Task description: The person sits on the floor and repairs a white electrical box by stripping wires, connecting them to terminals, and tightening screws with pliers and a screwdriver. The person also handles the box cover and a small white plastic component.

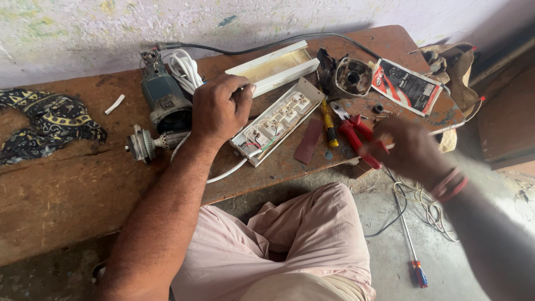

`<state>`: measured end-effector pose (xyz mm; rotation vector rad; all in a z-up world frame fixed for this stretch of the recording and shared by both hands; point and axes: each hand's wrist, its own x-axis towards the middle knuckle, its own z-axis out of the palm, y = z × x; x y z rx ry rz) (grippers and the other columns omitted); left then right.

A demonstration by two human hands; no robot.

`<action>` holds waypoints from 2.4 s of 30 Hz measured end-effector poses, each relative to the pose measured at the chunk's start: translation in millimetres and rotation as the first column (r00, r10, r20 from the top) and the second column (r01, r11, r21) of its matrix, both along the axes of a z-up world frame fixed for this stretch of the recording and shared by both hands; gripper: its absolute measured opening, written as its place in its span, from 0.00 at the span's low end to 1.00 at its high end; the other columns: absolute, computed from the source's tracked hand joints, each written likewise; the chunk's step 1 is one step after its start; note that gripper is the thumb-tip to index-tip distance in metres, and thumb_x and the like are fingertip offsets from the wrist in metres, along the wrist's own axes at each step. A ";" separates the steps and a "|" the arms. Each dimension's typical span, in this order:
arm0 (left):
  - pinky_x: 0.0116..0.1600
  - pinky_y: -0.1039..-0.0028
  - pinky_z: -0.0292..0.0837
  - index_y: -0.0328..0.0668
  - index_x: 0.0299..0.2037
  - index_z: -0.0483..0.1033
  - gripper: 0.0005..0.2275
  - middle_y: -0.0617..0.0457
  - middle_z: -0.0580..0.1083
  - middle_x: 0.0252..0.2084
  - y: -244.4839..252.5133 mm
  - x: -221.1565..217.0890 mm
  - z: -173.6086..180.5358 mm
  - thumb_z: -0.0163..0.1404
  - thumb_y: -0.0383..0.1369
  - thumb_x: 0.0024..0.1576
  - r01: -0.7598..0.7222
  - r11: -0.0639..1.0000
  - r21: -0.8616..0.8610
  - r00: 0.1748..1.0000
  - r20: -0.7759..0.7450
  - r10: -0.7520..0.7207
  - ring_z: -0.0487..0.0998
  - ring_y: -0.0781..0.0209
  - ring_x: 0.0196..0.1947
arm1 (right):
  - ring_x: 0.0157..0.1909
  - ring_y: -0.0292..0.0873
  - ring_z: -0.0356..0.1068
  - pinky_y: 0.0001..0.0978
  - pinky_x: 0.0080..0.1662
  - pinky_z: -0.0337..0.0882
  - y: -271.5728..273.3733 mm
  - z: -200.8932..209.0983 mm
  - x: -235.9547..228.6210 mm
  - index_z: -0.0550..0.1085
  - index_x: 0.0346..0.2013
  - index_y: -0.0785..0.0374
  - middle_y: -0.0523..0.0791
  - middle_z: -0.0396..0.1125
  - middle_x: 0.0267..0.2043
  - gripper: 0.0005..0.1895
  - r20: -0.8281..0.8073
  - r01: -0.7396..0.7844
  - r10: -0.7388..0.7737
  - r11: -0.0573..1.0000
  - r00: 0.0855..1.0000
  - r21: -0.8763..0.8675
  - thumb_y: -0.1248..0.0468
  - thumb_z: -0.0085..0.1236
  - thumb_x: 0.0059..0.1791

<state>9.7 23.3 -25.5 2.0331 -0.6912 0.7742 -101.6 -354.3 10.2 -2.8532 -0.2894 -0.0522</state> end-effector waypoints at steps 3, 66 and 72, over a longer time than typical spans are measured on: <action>0.40 0.60 0.77 0.35 0.40 0.80 0.05 0.42 0.79 0.36 -1.4 -0.9 -0.2 0.57 0.30 0.61 -0.009 1.000 0.005 1.000 0.004 0.009 0.83 0.45 0.35 | 0.44 0.51 0.72 0.43 0.42 0.75 11.7 -9.8 -12.2 0.74 0.35 0.64 0.53 0.69 0.48 0.19 0.154 -0.101 0.113 0.991 0.982 -0.084 0.54 0.69 0.41; 0.46 0.57 0.79 0.45 0.31 0.82 0.08 0.48 0.76 0.37 -245.8 -20.0 -17.4 0.49 0.29 0.58 0.509 0.681 0.527 0.860 -0.341 -0.379 0.82 0.50 0.42 | 0.59 0.57 0.64 0.51 0.61 0.62 -98.7 -100.2 62.7 0.77 0.40 0.64 0.50 0.69 0.55 0.09 0.581 0.233 -0.257 0.965 0.772 0.117 0.62 0.66 0.52; 0.40 0.65 0.84 0.40 0.35 0.79 0.09 0.48 0.76 0.37 -248.8 -22.4 -9.0 0.47 0.31 0.63 0.439 0.527 0.728 0.876 -0.217 -0.430 0.83 0.57 0.39 | 0.59 0.57 0.64 0.50 0.62 0.63 -101.5 -105.3 66.6 0.76 0.39 0.64 0.50 0.69 0.55 0.08 0.578 0.240 -0.266 0.963 0.771 0.124 0.62 0.65 0.52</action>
